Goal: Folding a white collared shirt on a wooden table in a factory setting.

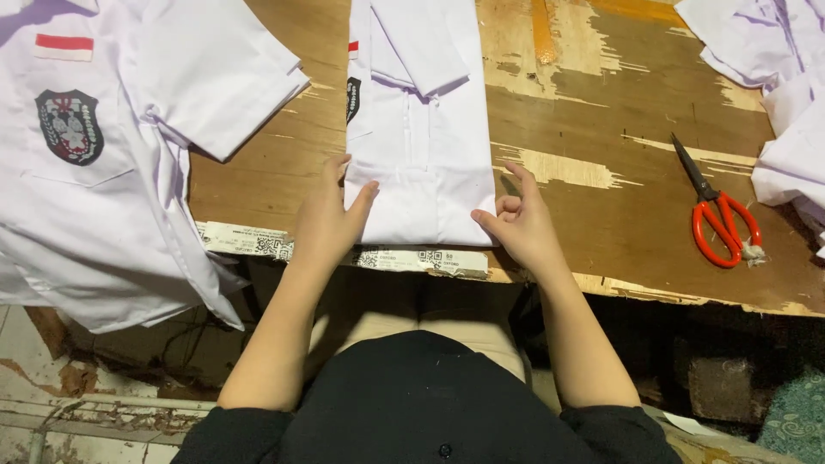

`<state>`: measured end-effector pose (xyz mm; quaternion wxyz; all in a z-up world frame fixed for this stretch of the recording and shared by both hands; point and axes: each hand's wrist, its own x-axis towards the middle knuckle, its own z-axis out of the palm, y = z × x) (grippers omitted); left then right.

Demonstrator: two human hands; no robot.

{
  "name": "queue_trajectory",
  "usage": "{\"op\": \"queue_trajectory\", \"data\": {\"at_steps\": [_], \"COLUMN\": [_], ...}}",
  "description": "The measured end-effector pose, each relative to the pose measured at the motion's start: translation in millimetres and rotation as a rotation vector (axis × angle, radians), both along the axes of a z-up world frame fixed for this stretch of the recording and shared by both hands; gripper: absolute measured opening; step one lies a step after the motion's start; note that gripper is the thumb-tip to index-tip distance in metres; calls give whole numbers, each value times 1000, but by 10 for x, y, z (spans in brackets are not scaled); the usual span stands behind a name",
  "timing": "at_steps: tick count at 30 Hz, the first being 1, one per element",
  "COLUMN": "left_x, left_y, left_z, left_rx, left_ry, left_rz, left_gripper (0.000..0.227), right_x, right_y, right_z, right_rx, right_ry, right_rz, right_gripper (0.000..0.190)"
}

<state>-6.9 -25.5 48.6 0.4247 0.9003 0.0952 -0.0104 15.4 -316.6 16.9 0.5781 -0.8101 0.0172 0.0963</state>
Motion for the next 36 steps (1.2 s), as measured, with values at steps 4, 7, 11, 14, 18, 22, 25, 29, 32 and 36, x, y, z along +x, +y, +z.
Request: {"op": "queue_trajectory", "data": {"at_steps": [4,7,11,14,18,22,25,29,32,36], "left_x": [-298,-414,-418,-396,-357,-362,-342,-165,-69,-50], "left_y": [137,174,125,89,87,58,-74,-299,-284,-272], "left_z": [89,10,-279,-422,-449,-252,-128,-228,-342,-316], "left_rx": [-178,-275,-328,-176,-10,37,284,401,473,491], "left_ry": [-44,2,-155,-275,-307,-212,-428,-488,-342,-199], "left_rz": [30,37,7,-39,-105,-80,-170,-475,-572,-601], "left_gripper": [73,72,46,29,23,38,44,45,56,62], "right_x": [-248,-336,-370,-394,-416,-381,-350,-262,-160,-107], "right_y": [-33,-94,-102,-98,-24,-22,141,494,553,528], "right_z": [143,13,-224,-255,-39,-5,147,227,42,-14], "right_rx": [-66,-49,-32,-134,-335,-434,-501,-635,-742,-844], "right_ry": [-42,-23,-90,-139,-216,-287,-577,-598,-517,-441], "right_rz": [-89,-150,-147,-106,-11,3,49,330,471,545], "right_gripper": [73,47,31,26,20,19,26,46,59,65]}}
